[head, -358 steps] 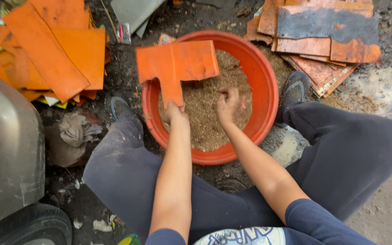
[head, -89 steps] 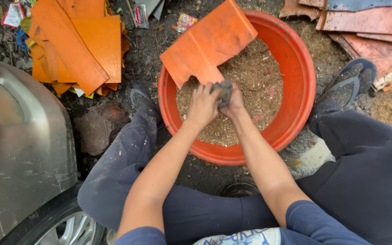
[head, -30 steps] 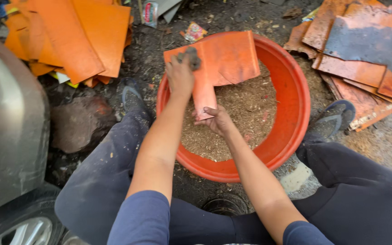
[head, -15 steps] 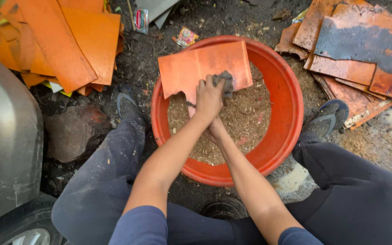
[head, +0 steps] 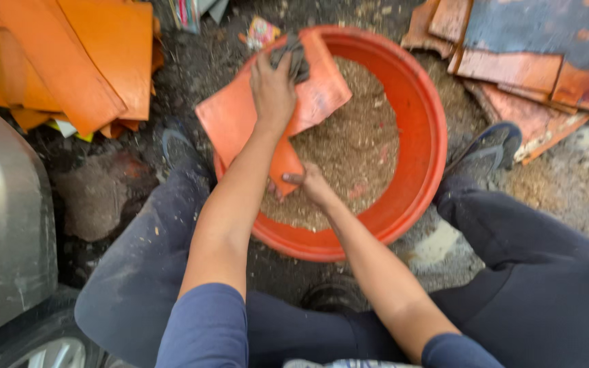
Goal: The person scrubs orange plastic tiles with a cloth and a granular abrasive in a red basin, flipping and rubbing each tile to remove surface residue.
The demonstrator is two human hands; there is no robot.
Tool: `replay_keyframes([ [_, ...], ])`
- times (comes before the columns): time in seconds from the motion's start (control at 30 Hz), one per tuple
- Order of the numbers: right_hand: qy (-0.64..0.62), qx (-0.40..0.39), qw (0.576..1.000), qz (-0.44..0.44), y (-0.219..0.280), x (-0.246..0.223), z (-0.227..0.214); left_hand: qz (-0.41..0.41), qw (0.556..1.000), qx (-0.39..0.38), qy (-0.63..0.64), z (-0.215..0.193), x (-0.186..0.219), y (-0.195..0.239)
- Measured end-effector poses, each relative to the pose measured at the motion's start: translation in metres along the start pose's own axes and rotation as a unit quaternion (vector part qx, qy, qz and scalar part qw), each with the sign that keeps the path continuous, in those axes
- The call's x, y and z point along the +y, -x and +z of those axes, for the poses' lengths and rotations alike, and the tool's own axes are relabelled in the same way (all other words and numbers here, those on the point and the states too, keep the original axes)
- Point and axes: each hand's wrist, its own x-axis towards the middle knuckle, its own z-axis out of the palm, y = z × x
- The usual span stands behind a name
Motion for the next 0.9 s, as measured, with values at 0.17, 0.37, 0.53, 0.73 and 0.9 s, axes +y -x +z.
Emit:
replay_keyframes([
  [0.17, -0.028, -0.022, 0.999, 0.029, -0.014, -0.018, -0.005, -0.101, 0.995, -0.014, 0.011, -0.012, 0.021, -0.008],
  [0.37, 0.047, 0.097, 0.994, 0.019, -0.034, 0.019, 0.003, 0.007, 0.994, -0.106, 0.031, -0.023, 0.062, 0.051],
  [0.53, -0.023, 0.132, 0.991, 0.016, -0.044, 0.009, -0.008, 0.071, 0.986, -0.148, 0.025, -0.021, 0.065, 0.046],
  [0.73, 0.013, 0.046, 0.998, 0.046, -0.036, -0.010, -0.017, 0.072, 0.993, -0.092, 0.031, 0.018, 0.012, -0.004],
  [0.9, 0.023, 0.040, 0.997, 0.069, -0.034, -0.018, -0.012, -0.085, 0.995, -0.040, -0.030, 0.016, -0.048, -0.051],
])
